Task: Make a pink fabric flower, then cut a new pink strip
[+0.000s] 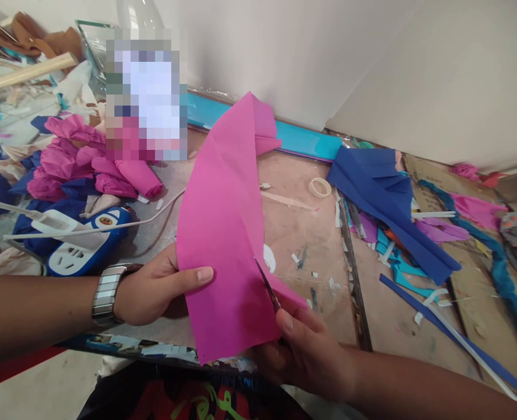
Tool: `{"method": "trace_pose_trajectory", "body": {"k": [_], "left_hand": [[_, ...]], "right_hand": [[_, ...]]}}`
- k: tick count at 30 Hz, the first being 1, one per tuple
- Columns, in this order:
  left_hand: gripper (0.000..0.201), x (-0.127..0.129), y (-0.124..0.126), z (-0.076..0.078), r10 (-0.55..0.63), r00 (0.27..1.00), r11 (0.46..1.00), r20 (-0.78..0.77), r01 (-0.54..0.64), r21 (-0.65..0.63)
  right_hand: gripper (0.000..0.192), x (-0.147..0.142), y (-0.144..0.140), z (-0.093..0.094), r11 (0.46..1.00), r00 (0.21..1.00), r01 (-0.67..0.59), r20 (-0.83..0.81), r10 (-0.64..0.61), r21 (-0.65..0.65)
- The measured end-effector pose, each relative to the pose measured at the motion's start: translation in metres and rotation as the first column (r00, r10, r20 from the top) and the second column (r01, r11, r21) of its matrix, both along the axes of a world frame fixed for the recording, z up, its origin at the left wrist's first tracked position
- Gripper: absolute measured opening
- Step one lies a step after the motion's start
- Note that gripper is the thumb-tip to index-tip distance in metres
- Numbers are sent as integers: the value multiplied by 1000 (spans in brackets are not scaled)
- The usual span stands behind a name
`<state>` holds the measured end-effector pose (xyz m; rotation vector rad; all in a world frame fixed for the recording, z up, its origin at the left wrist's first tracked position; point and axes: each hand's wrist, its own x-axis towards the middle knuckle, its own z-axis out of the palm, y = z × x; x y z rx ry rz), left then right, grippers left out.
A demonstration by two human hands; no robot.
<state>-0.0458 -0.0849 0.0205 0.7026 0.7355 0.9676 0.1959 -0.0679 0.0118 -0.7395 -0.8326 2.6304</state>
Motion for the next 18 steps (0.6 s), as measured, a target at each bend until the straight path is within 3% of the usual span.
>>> {"method": "trace_pose_trajectory", "body": {"k": [10,18], "left_hand": [[20,2,1,2,20,999,1000,40,-19,-13],[21,4,2,1,21,998,999,55,-19,-35]], "right_hand": [[76,1,4,-1,979,989,-129,86,117,155],[78,1,3,2,966,986,-142,114,120,216]]}}
